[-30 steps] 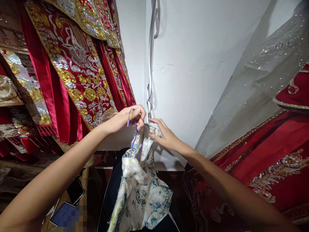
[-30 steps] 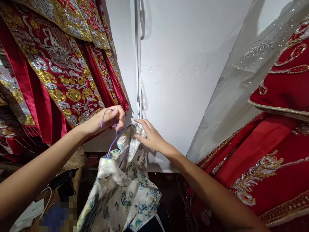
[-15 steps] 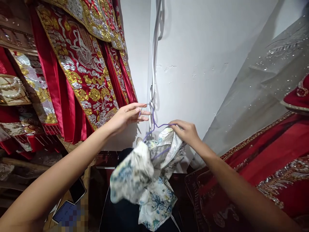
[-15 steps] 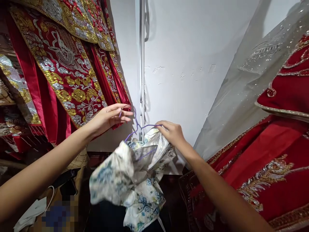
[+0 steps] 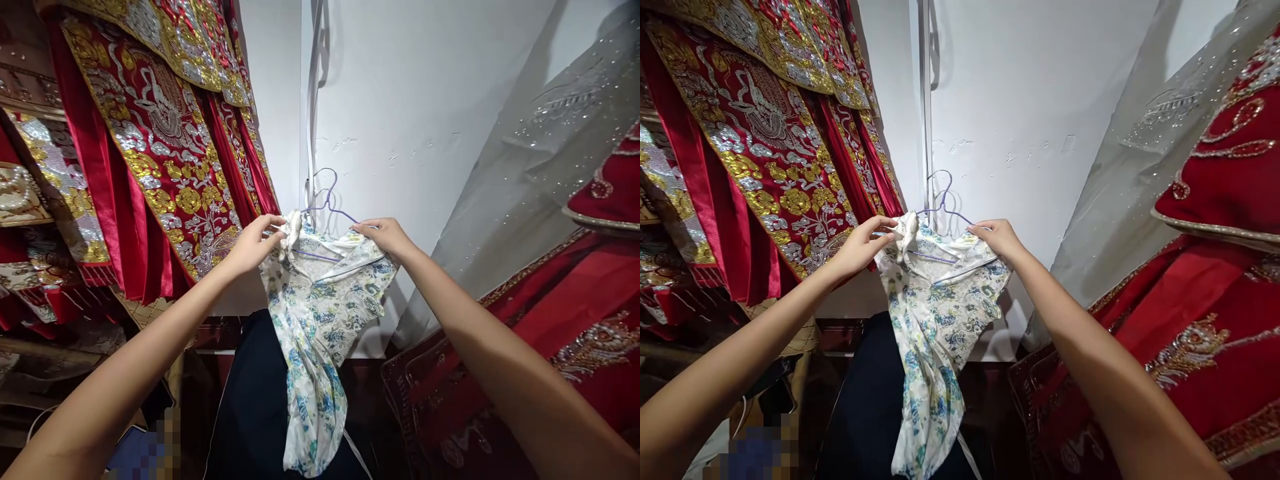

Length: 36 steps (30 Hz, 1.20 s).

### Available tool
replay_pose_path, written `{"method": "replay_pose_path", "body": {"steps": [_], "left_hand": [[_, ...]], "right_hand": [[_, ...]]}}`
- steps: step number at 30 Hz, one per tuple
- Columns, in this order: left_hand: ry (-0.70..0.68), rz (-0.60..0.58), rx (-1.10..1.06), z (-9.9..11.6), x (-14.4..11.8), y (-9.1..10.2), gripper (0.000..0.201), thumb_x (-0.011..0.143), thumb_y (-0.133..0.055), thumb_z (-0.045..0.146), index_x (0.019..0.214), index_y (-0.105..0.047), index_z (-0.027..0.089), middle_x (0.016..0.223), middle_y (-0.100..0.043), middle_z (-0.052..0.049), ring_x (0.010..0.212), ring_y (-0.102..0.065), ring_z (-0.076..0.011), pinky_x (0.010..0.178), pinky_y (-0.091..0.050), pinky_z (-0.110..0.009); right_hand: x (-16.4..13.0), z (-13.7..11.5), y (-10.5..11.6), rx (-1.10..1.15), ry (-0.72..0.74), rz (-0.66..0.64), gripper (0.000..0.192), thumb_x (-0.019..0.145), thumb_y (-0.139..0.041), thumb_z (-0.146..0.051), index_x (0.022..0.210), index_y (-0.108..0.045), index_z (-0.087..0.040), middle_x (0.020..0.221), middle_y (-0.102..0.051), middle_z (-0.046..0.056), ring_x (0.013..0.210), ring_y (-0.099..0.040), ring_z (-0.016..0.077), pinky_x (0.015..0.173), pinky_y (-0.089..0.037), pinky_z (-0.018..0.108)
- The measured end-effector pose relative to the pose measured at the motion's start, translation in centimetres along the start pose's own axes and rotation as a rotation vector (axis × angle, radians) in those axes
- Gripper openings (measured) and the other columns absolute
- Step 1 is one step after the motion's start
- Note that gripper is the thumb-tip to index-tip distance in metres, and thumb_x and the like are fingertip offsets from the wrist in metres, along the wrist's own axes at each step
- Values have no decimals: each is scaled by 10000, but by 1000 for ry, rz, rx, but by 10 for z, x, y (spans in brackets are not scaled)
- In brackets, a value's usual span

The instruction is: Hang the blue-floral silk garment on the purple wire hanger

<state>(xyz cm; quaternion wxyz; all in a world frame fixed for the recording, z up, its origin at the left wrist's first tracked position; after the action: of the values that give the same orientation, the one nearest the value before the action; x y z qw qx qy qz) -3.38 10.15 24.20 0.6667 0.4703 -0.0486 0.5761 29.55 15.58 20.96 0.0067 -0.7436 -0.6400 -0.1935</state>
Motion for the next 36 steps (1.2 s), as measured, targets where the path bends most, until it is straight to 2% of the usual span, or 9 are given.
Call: {"method": "replay_pose_path", "body": {"steps": [7,11,15,20,24,28,30,33,36], "left_hand": [[-21,77,294,-21,4,-3,483,902,-614,398,1311,-533,153,1362,-555,-168,1261,-525,-320,1057,-424,-480],[7,118,230,-24,9,-14,570,901,-621,481,1353,-490,159,1366,-555,-171,1145,-586,-300,953,-477,-428],[53,149,160,-19,12,-32,698,857,-672,512,1421,-421,186,1371,-537,-180,1114,-596,-307,856,-496,-396],[-6,252,1,-15,25,-40,372,869,-533,189,1239,-561,161,1237,-632,-135,1146,-588,-263,986,-452,-391],[131,386,-305,-21,30,-31,282,832,-478,178,1051,-656,164,1092,-697,-75,1028,-621,-223,920,-480,-333],[249,383,-483,-25,8,-31,256,765,-479,183,943,-662,175,911,-672,-33,827,-590,-186,741,-465,-271],[276,369,-503,-27,-9,-36,235,769,-466,183,929,-638,187,794,-606,-5,708,-528,-161,656,-419,-250],[280,351,-496,-28,-30,-47,97,852,-504,247,895,-580,203,719,-516,20,642,-456,-143,619,-378,-238],[244,346,-468,-25,-41,-59,182,926,-530,361,835,-542,204,733,-512,14,685,-475,-147,670,-406,-244]], "right_hand": [[0,-11,-6,183,-243,-218,285,686,-884,-324,874,-785,-134,786,-772,113,634,-702,198,561,-579,299],[0,-19,-10,191,-311,-342,282,719,-870,-329,875,-762,-121,801,-768,147,611,-699,229,567,-605,363],[-6,-23,-15,207,-343,-492,267,821,-767,-371,907,-732,-121,865,-771,168,732,-739,273,708,-636,430],[-2,-27,-17,268,-431,-611,360,869,-685,-422,997,-735,-90,931,-777,176,806,-751,280,801,-623,453],[5,-36,-21,171,-368,-487,321,780,-785,-381,945,-772,-105,911,-783,165,741,-736,252,698,-623,379],[-11,-45,-30,-57,-115,-284,312,737,-819,-414,901,-804,-149,816,-776,125,632,-696,226,576,-566,331],[-23,-48,-36,-222,47,-193,318,785,-762,-443,918,-808,-158,829,-771,119,690,-710,251,655,-575,369],[-37,-56,-46,-427,299,19,350,808,-703,-311,1119,-772,-166,1058,-760,132,993,-707,325,940,-539,495],[-54,-62,-60,-340,511,87,543,815,-580,-161,1353,-639,-196,1332,-661,111,1238,-607,308,1102,-450,518]]}}
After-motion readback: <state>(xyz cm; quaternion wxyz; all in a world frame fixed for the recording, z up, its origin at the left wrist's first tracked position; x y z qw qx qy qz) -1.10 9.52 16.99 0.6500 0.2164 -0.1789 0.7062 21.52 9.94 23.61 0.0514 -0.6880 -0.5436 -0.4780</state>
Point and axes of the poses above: each hand's wrist, its own x-axis towards the middle knuckle, its own y-axis out of the back of the hand, z = x × y, the point moved 4 cm from there along x, towards the middle knuckle
